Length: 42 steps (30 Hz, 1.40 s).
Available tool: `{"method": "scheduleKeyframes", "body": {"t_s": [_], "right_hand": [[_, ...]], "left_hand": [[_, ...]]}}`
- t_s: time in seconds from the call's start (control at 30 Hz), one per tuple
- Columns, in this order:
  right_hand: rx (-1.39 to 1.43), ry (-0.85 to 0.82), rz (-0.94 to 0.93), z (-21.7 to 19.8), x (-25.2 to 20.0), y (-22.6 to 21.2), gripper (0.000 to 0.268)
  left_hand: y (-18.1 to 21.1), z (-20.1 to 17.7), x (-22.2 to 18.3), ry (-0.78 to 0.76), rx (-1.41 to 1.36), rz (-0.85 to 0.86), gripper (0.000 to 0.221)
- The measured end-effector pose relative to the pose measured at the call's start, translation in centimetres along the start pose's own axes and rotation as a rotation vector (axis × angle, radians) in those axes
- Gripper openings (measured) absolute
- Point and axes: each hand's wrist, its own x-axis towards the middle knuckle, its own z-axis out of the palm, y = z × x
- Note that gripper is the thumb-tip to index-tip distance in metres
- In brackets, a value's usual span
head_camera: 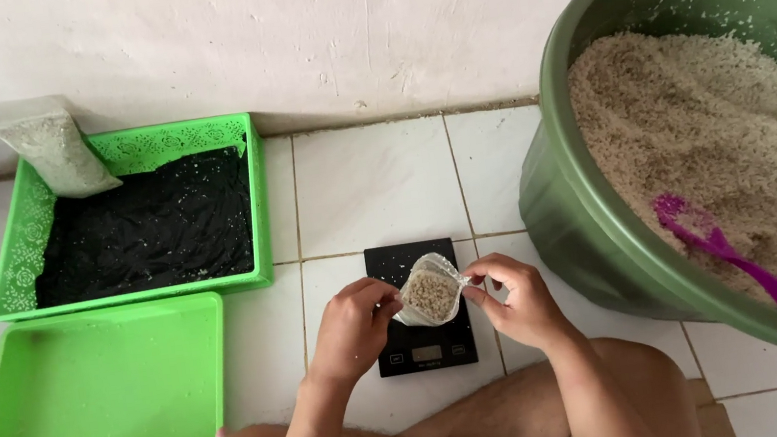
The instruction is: Scooping granular material from a large tub into small plastic bags, weighing them on a digital scale, and sealing the bags.
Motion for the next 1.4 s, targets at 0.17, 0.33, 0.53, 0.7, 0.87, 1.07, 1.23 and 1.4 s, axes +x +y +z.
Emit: {"method": "scheduleKeyframes", "body": {"t_s": [0.17, 0.33, 0.53, 0.7, 0.87, 1.07, 1.23, 1.4], "right_hand": [[-0.027, 0.005, -0.003, 0.6, -0.2, 1.0, 0.011], [-0.017, 0.01, 0.012, 0.5, -0.2, 1.0, 0.011], [-0.042, -0.004, 0.019, 0.6, -0.3, 1.3, 0.009], [-0.007, 0.008, 0.048, 0.7, -0.4, 1.5, 0.013], [0.013, 0.051, 0.096, 0.4, -0.4, 0.0, 0.03], [-0.037, 0.216, 0.073, -1.4, -0.9, -1.3, 0.043], [-0.163, 0.315, -0.129, -9.4, -2.5, -9.1, 0.031], [-0.667, 0.345, 0.016, -22.6, -3.1, -7.9, 0.023]], "left_hand": [[0.3, -0.2, 0.2, 0.016, 0.046, 0.012, 0.003], [0.7, -0.6, 0.3, 0.003, 0.036, -0.001, 0.004], [0.6, -0.6, 0.1, 0.002, 0.042, 0.015, 0.005], [0.6, -0.8, 0.2, -0.058, 0.042, -0.043, 0.009], [-0.7, -1.0, 0.3, -0.082, 0.076, -0.09, 0.018], [-3.9, 0.4, 0.1, -0.133, 0.182, -0.361, 0.022], [-4.4, 0.9, -1.1, -0.019, 0.138, -0.469, 0.029], [-6.9, 2.4, -0.6, -0.162, 0.167, -0.58, 0.051]]}}
